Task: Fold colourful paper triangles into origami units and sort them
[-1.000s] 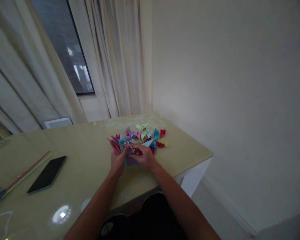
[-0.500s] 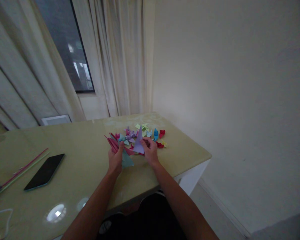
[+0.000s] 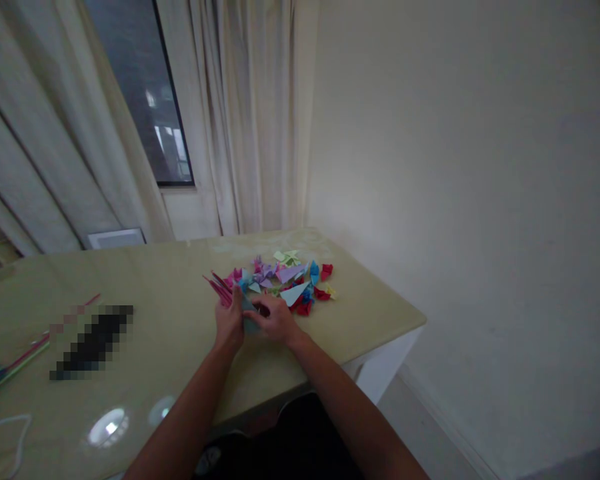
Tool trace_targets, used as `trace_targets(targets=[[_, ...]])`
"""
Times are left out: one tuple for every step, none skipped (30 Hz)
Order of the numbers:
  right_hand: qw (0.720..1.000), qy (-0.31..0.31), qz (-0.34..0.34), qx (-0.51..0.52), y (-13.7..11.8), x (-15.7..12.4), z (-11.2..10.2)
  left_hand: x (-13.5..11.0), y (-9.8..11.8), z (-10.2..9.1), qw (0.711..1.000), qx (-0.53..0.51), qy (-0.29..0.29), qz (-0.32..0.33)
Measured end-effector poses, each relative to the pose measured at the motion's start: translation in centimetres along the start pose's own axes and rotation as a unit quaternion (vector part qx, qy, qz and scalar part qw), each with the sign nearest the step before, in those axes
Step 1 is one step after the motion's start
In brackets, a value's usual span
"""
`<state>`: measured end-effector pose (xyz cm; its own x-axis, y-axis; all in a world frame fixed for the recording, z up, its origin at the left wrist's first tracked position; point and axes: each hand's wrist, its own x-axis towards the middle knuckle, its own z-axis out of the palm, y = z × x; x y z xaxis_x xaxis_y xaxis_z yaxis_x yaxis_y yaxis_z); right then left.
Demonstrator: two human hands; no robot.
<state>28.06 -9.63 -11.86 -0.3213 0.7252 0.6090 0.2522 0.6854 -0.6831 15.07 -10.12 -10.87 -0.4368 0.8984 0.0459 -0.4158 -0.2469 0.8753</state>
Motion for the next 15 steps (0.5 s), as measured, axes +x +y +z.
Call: trace_targets(targets=[[1.0, 0.024, 0.011, 0.011, 0.1, 0.0, 0.1, 0.0, 0.1, 0.1, 1.0, -0.015, -0.004, -0.016], [0.998, 0.047, 0.026, 0.025, 0.2, 0.2, 0.1, 0.0, 0.1, 0.2, 0.999, -0.035, -0.015, -0.033], [0.996, 0.065, 0.04, 0.038, 0.4, 0.3, -0.1, -0.1, 0.2, 0.4, 0.997, -0.058, -0.032, -0.05], [0.994, 0.08, 0.049, 0.047, 0.5, 0.4, -0.3, -0.2, 0.2, 0.6, 0.993, -0.081, -0.049, -0.064], [0.993, 0.094, 0.053, 0.05, 0.6, 0.4, -0.5, -0.3, 0.2, 0.8, 0.99, -0.098, -0.066, -0.074], [0.992, 0.107, 0.054, 0.047, 0.6, 0.4, -0.6, -0.4, 0.2, 0.9, 0.988, -0.109, -0.078, -0.078], [0.99, 0.123, 0.053, 0.039, 0.7, 0.4, -0.8, -0.5, 0.2, 1.1, 0.987, -0.111, -0.086, -0.08], [0.988, 0.144, 0.052, 0.028, 0.7, 0.4, -0.9, -0.5, 0.1, 1.2, 0.987, -0.107, -0.087, -0.078], [0.984, 0.169, 0.054, 0.016, 0.7, 0.5, -1.1, -0.6, 0.1, 1.2, 0.989, -0.1, -0.082, -0.073], [0.979, 0.196, 0.061, 0.009, 0.8, 0.7, -1.3, -0.6, 0.1, 1.2, 0.991, -0.095, -0.073, -0.064], [0.972, 0.223, 0.07, 0.005, 0.9, 1.1, -1.6, -0.5, 0.1, 1.2, 0.992, -0.091, -0.062, -0.054], [0.965, 0.248, 0.083, 0.003, 1.1, 1.7, -2.0, -0.4, 0.1, 1.1, 0.994, -0.091, -0.047, -0.043], [0.958, 0.267, 0.102, 0.003, 1.4, 2.5, -2.5, -0.2, 0.0, 1.0, 0.995, -0.093, -0.032, -0.033], [0.952, 0.278, 0.126, 0.003, 1.6, 3.5, -3.1, -0.1, 0.0, 1.0, 0.995, -0.096, -0.017, -0.025], [0.948, 0.282, 0.15, 0.004, 1.9, 4.5, -3.7, 0.1, -0.1, 0.9, 0.995, -0.098, -0.005, -0.02]])
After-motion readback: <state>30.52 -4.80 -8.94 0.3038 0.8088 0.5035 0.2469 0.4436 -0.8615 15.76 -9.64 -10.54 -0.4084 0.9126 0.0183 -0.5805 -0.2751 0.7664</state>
